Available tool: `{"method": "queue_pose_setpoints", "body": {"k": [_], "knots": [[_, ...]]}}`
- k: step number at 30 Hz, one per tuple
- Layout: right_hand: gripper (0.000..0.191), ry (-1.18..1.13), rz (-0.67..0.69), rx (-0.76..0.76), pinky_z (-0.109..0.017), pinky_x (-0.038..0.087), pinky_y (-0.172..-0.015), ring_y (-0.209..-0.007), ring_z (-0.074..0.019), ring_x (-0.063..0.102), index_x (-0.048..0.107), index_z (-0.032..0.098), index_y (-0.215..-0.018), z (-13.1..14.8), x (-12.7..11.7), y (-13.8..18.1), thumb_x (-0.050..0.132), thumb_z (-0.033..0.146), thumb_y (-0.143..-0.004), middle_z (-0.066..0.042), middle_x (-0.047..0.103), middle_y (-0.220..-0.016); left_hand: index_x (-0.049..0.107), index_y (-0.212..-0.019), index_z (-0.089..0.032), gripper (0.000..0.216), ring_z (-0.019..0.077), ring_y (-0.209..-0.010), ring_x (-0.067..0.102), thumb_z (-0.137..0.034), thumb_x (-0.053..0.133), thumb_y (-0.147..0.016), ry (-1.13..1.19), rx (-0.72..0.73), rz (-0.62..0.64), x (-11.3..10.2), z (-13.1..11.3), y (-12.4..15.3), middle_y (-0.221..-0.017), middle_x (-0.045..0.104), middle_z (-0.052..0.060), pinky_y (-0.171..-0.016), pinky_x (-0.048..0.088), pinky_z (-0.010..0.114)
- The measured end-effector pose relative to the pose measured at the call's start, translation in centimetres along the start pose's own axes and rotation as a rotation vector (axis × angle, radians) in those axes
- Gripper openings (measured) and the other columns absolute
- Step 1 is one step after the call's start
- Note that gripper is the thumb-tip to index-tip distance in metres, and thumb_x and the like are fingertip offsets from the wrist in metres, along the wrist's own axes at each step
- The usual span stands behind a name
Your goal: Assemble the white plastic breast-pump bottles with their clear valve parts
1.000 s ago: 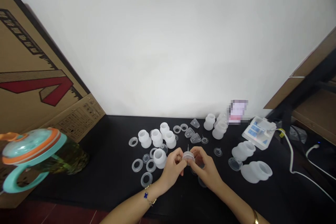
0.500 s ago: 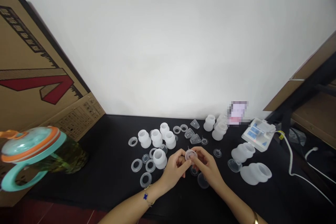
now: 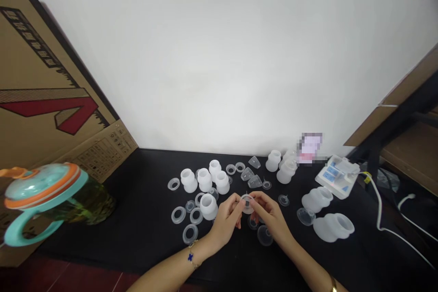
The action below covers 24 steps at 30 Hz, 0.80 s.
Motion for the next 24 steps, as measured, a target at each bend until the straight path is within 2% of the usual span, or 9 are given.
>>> {"method": "queue_pose_setpoints", "body": {"k": [7, 11, 14, 18, 24], "knots": [[0.043, -0.002, -0.007, -0.001, -0.024, 0.047, -0.049, -0.056, -0.0152, 0.06, 0.067, 0.02, -0.105, 0.1, -0.2, 0.0, 0.071, 0.057, -0.085, 0.0, 0.065, -0.069, 0.048, -0.1, -0.022, 0.026, 0.0131, -0.062, 0.058, -0.048, 0.052, -0.101, -0.03, 0.041, -0.027, -0.1, -0.6, 0.6, -0.069, 0.056, -0.005, -0.056, 0.044, 0.022], [0.04, 0.027, -0.001, -0.015, -0.024, 0.048, -0.05, -0.059, -0.0158, 0.061, 0.066, 0.02, -0.106, 0.1, -0.2, 0.2, 0.069, 0.055, -0.087, -0.001, 0.066, -0.07, 0.049, -0.101, -0.022, 0.025, 0.0164, -0.075, 0.065, -0.046, 0.054, -0.1, -0.033, 0.028, -0.052, -0.3, -0.6, 0.5, -0.083, 0.063, -0.001, -0.061, 0.048, 0.024], [0.037, 0.091, 0.0, -0.044, -0.024, 0.049, -0.052, -0.064, -0.0171, 0.063, 0.066, 0.021, -0.108, 0.2, -0.1, 0.4, 0.067, 0.053, -0.089, -0.003, 0.069, -0.081, 0.05, -0.101, -0.022, 0.024, 0.0182, -0.081, 0.066, -0.046, 0.054, -0.1, -0.032, 0.031, -0.079, -0.6, -0.7, 0.5, -0.089, 0.064, 0.001, -0.063, 0.05, 0.025], [0.033, 0.231, -0.011, -0.107, -0.027, 0.052, -0.058, -0.073, -0.0187, 0.066, 0.065, 0.023, -0.115, 0.6, -0.2, 0.6, 0.066, 0.045, -0.09, -0.007, 0.071, -0.106, 0.05, -0.101, -0.022, 0.024, 0.0188, -0.082, 0.065, -0.046, 0.054, -0.1, -0.061, 0.048, -0.08, -0.7, -1.0, 0.5, -0.087, 0.064, 0.0, -0.065, 0.05, 0.026], [0.03, 0.29, -0.032, -0.121, -0.028, 0.053, -0.061, -0.075, -0.0193, 0.067, 0.064, 0.023, -0.115, 0.7, -0.2, 0.7, 0.065, 0.039, -0.091, -0.007, 0.073, -0.104, 0.053, -0.099, -0.021, 0.024, 0.0154, -0.072, 0.058, -0.044, 0.058, -0.097, -0.172, 0.052, -0.07, -0.5, -1.2, 0.4, -0.085, 0.06, -0.001, -0.058, 0.043, 0.023]]}}
Point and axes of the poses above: each hand's wrist, its own y-axis away from the middle knuckle, its own x-axis out of the palm, z = x × y, the point moved 6 cm from there along -y, towards the middle knuckle
